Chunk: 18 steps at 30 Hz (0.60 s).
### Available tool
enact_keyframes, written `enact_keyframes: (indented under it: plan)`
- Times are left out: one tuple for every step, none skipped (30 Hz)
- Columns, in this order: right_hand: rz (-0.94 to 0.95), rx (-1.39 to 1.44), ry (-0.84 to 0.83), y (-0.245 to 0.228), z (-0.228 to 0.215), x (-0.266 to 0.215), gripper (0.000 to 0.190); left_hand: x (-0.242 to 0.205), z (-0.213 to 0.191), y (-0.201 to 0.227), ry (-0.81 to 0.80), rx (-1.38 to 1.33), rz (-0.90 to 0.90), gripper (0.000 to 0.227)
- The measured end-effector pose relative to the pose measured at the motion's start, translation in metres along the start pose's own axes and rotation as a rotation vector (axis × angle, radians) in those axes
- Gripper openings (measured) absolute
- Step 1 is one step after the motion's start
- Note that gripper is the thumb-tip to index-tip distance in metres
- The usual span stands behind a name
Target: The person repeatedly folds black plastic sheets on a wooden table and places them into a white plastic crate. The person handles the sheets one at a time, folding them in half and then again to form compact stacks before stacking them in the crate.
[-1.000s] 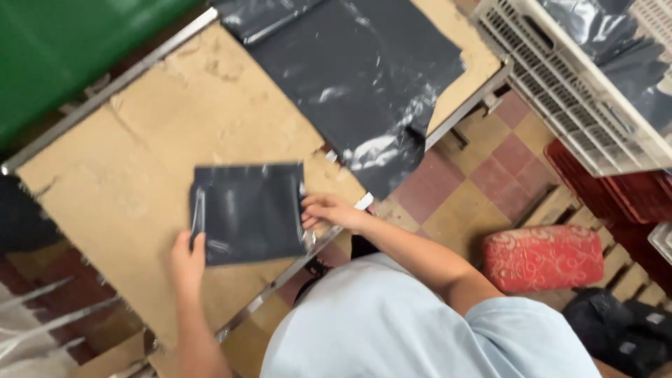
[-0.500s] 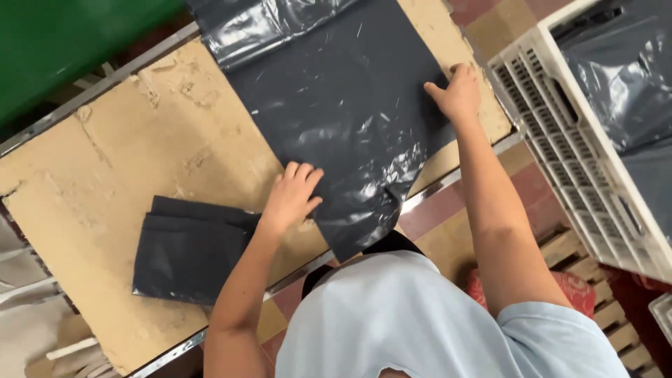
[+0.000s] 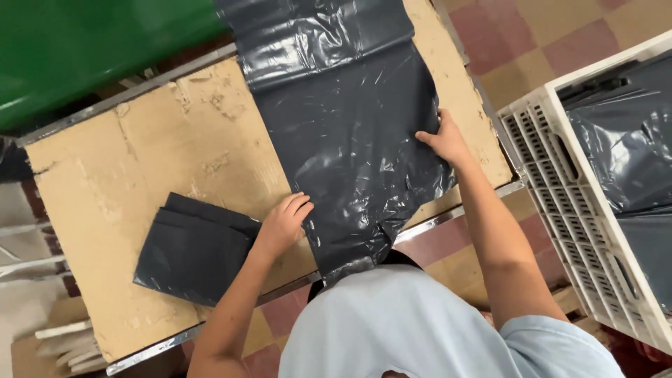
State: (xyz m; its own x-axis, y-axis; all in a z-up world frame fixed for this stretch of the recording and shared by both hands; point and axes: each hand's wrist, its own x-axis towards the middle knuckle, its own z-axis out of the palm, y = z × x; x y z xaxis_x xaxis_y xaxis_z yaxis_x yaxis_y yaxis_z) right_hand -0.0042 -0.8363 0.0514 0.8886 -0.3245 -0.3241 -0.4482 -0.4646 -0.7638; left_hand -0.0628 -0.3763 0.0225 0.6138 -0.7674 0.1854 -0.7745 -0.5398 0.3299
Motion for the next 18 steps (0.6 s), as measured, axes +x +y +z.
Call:
enact_keyframes:
  plan:
    - [-0.012, 0.002, 0.014, -0.005, 0.002, 0.001, 0.070, -0.001, 0.001, -0.003, 0.012, 0.008, 0.011, 0.038]
    - [0.014, 0.117, 0.025, -0.011, 0.005, 0.001, 0.064, -0.003, 0.002, -0.006, -0.019, 0.047, 0.002, 0.047]
    - [0.033, 0.228, 0.029, -0.019, 0.006, 0.004, 0.058, -0.004, 0.003, -0.007, -0.045, 0.085, -0.014, 0.060]
    - [0.016, 0.224, 0.037, -0.041, 0.002, -0.004, 0.058, 0.001, -0.010, 0.000, -0.028, 0.093, -0.010, 0.060]
    - [0.033, 0.421, 0.067, -0.063, 0.000, -0.010, 0.054, 0.006, -0.023, 0.006, -0.194, 0.093, -0.090, 0.069]
    - [0.051, 0.619, 0.092, -0.085, -0.002, -0.018, 0.050, 0.010, -0.036, 0.013, -0.358, 0.090, -0.171, 0.081]
    - [0.039, 0.616, 0.091, -0.097, -0.001, -0.015, 0.050, 0.010, -0.031, 0.013, -0.347, 0.094, -0.173, 0.081]
    - [0.024, 0.717, 0.126, -0.108, -0.001, -0.012, 0.047, 0.011, -0.025, 0.012, -0.277, 0.134, -0.165, 0.089]
    - [0.013, 0.820, 0.165, -0.117, -0.001, -0.011, 0.044, 0.013, -0.019, 0.012, -0.211, 0.174, -0.151, 0.099]
    - [0.004, 0.819, 0.169, -0.127, 0.002, -0.009, 0.044, 0.013, -0.011, 0.006, -0.203, 0.177, -0.148, 0.099]
    - [0.050, 0.896, 0.243, -0.136, 0.005, -0.008, 0.042, 0.014, -0.004, 0.000, -0.102, 0.198, -0.184, 0.103]
    - [0.096, 0.972, 0.318, -0.144, 0.008, -0.006, 0.040, 0.014, 0.004, -0.005, -0.001, 0.218, -0.220, 0.109]
    - [0.094, 0.967, 0.314, -0.140, 0.009, -0.001, 0.040, 0.014, 0.000, -0.002, 0.003, 0.216, -0.225, 0.109]
    - [0.140, 1.072, 0.351, -0.136, 0.011, 0.003, 0.044, 0.013, -0.005, 0.001, 0.026, 0.147, -0.230, 0.107]
    - [0.188, 1.178, 0.387, -0.132, 0.013, 0.008, 0.049, 0.011, -0.010, 0.003, 0.049, 0.079, -0.235, 0.105]
    - [0.186, 1.174, 0.382, -0.120, 0.018, 0.021, 0.049, 0.007, -0.011, 0.006, 0.053, 0.079, -0.240, 0.105]
    - [0.218, 1.229, 0.363, -0.106, 0.020, 0.034, 0.051, 0.006, -0.012, 0.009, -0.019, 0.038, -0.234, 0.105]
    - [0.251, 1.284, 0.343, -0.092, 0.021, 0.047, 0.054, 0.006, -0.012, 0.013, -0.090, -0.002, -0.228, 0.106]
